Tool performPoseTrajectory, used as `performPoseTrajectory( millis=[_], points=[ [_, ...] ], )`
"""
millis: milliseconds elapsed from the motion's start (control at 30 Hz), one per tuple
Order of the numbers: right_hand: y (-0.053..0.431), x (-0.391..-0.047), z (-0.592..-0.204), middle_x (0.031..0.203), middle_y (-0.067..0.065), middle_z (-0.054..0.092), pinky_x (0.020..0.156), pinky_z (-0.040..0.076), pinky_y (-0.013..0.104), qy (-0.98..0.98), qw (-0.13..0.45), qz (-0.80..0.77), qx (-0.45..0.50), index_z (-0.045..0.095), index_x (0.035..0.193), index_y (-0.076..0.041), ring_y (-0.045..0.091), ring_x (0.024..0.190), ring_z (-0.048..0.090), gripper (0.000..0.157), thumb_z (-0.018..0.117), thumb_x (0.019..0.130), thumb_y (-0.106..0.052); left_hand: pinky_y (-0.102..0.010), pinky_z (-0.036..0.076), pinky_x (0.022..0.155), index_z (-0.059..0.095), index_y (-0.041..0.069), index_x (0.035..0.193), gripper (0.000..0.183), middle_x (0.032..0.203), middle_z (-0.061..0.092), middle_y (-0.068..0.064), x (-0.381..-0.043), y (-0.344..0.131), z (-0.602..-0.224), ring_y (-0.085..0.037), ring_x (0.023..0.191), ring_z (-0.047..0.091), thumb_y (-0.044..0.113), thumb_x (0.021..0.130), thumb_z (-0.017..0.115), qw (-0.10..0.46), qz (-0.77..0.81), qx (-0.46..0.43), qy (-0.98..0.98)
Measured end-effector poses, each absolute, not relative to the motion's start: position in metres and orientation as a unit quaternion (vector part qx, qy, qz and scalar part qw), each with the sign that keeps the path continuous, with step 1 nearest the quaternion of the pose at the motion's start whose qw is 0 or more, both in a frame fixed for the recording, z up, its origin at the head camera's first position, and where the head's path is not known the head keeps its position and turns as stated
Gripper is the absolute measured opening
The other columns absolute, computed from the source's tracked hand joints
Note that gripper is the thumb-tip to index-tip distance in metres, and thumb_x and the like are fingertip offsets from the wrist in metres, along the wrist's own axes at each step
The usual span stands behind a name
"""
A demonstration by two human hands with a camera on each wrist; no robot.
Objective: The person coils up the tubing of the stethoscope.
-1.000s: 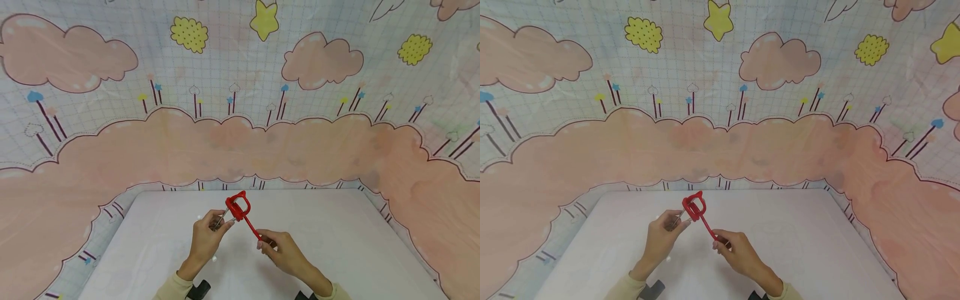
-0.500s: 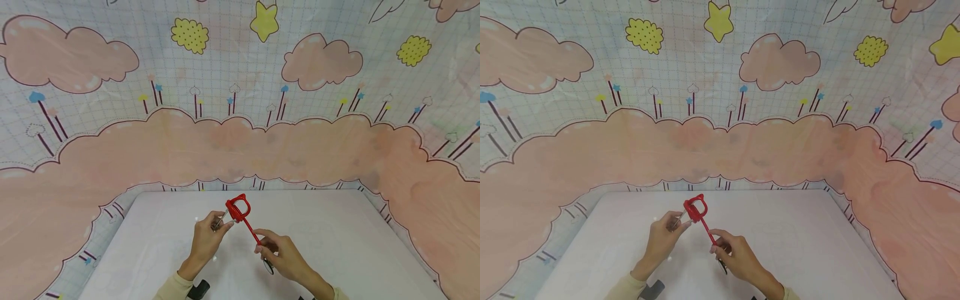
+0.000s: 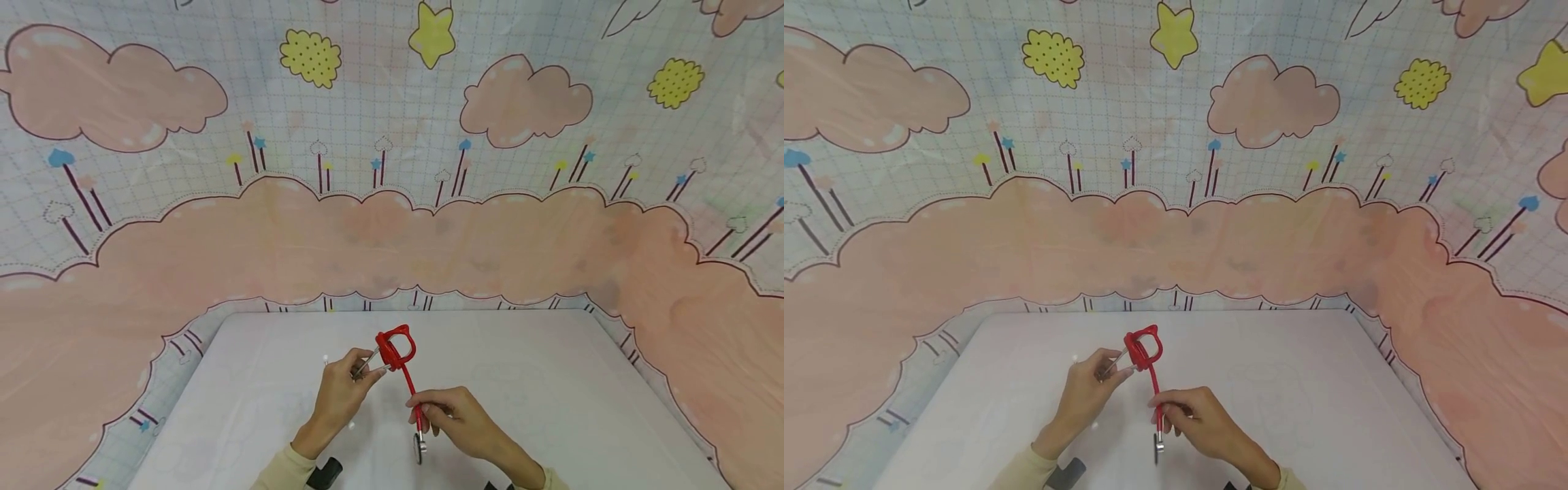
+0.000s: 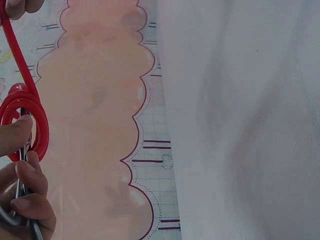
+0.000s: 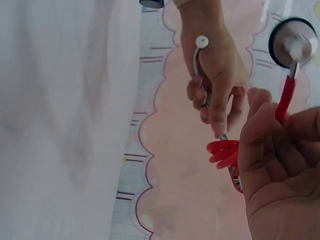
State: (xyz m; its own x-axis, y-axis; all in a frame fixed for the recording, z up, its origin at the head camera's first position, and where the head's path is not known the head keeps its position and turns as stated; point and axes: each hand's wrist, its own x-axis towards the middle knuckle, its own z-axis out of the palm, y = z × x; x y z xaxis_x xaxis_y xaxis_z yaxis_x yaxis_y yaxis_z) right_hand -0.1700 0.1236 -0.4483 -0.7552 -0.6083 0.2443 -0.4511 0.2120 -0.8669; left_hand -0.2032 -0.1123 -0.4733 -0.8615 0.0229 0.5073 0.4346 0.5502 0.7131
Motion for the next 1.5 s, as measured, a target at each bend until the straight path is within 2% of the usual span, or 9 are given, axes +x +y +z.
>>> performPoseTrajectory(
  millis=[100,200,300,500,600,700,1100,1300,1500],
  points=[
    [0.123,-0.171,-0.449,0.093,0.007,0.075,0.068,0.057,0.024,0.781,0.074,-0.513,-0.348,0.069,0.114,-0.011,0.005,0.076,0.065,0.025,0.057,0.095,-0.001,-0.018,0.043,0.052,0.068,0.009,0.104,0.031,0.068,0.056,0.009,-0.204,-0.112,-0.474,-0.002,0.06,0.048,0.014,0.078,0.083,0.228,-0.452,-0.141,-0.851],
    [0.123,-0.171,-0.449,0.099,0.002,0.076,0.076,0.057,0.024,0.796,0.066,-0.496,-0.342,0.068,0.114,-0.015,0.004,0.087,0.068,0.024,0.063,0.093,-0.005,-0.018,0.043,0.052,0.068,0.009,0.104,0.031,0.068,0.056,0.009,-0.204,-0.112,-0.474,-0.002,0.06,0.048,0.015,0.078,0.083,0.228,-0.449,-0.142,-0.852],
    [0.123,-0.171,-0.45,0.096,0.003,0.076,0.075,0.057,0.024,0.794,0.039,-0.492,-0.354,0.069,0.113,-0.014,0.003,0.083,0.068,0.019,0.065,0.094,-0.012,-0.018,0.044,0.053,0.068,0.009,0.103,0.031,0.068,0.056,0.009,-0.204,-0.112,-0.474,-0.002,0.06,0.048,0.015,0.077,0.083,0.226,-0.443,-0.142,-0.856],
    [0.12,-0.172,-0.454,0.091,-0.001,0.068,0.064,0.054,0.022,0.779,-0.131,-0.465,-0.4,0.076,0.104,-0.012,0.004,0.078,0.061,0.016,0.071,0.089,-0.013,-0.017,0.042,0.052,0.068,0.01,0.103,0.032,0.067,0.055,0.01,-0.203,-0.111,-0.474,0.0,0.059,0.045,0.018,0.077,0.084,0.232,-0.422,-0.147,-0.864],
    [0.119,-0.173,-0.455,0.098,0.003,0.068,0.062,0.054,0.021,0.776,-0.17,-0.464,-0.393,0.077,0.101,-0.012,0.009,0.083,0.065,0.016,0.073,0.086,-0.012,-0.017,0.041,0.052,0.068,0.01,0.103,0.032,0.067,0.055,0.01,-0.204,-0.111,-0.474,0.0,0.059,0.044,0.018,0.076,0.084,0.241,-0.415,-0.148,-0.865],
    [0.119,-0.175,-0.455,0.102,0.01,0.073,0.059,0.055,0.021,0.77,-0.153,-0.485,-0.385,0.076,0.1,-0.009,0.009,0.079,0.068,0.014,0.072,0.086,-0.009,-0.017,0.041,0.053,0.068,0.01,0.102,0.032,0.067,0.054,0.01,-0.203,-0.11,-0.474,0.001,0.059,0.044,0.019,0.076,0.084,0.247,-0.407,-0.15,-0.866],
    [0.107,-0.18,-0.454,0.069,0.012,0.065,0.049,0.052,0.024,0.777,-0.121,-0.536,-0.307,0.072,0.086,-0.001,0.017,0.055,0.057,0.006,0.067,0.088,0.003,-0.014,0.038,0.052,0.069,0.01,0.102,0.033,0.067,0.053,0.011,-0.2,-0.106,-0.475,0.002,0.058,0.04,0.022,0.075,0.085,0.281,-0.36,-0.17,-0.873],
    [0.108,-0.18,-0.456,0.073,0.017,0.067,0.047,0.048,0.024,0.765,-0.076,-0.578,-0.274,0.071,0.085,-0.006,0.009,0.052,0.051,0.013,0.062,0.094,-0.002,-0.014,0.038,0.051,0.069,0.011,0.1,0.033,0.068,0.054,0.01,-0.197,-0.103,-0.473,0.001,0.058,0.042,0.021,0.073,0.086,0.296,-0.357,-0.182,-0.867],
    [0.109,-0.181,-0.457,0.073,0.024,0.065,0.049,0.048,0.025,0.757,-0.039,-0.604,-0.249,0.068,0.079,-0.002,0.019,0.049,0.051,0.019,0.062,0.095,-0.009,-0.011,0.037,0.052,0.07,0.011,0.099,0.032,0.068,0.055,0.011,-0.197,-0.102,-0.473,0.0,0.058,0.043,0.022,0.074,0.085,0.316,-0.343,-0.197,-0.863]
  ],
)
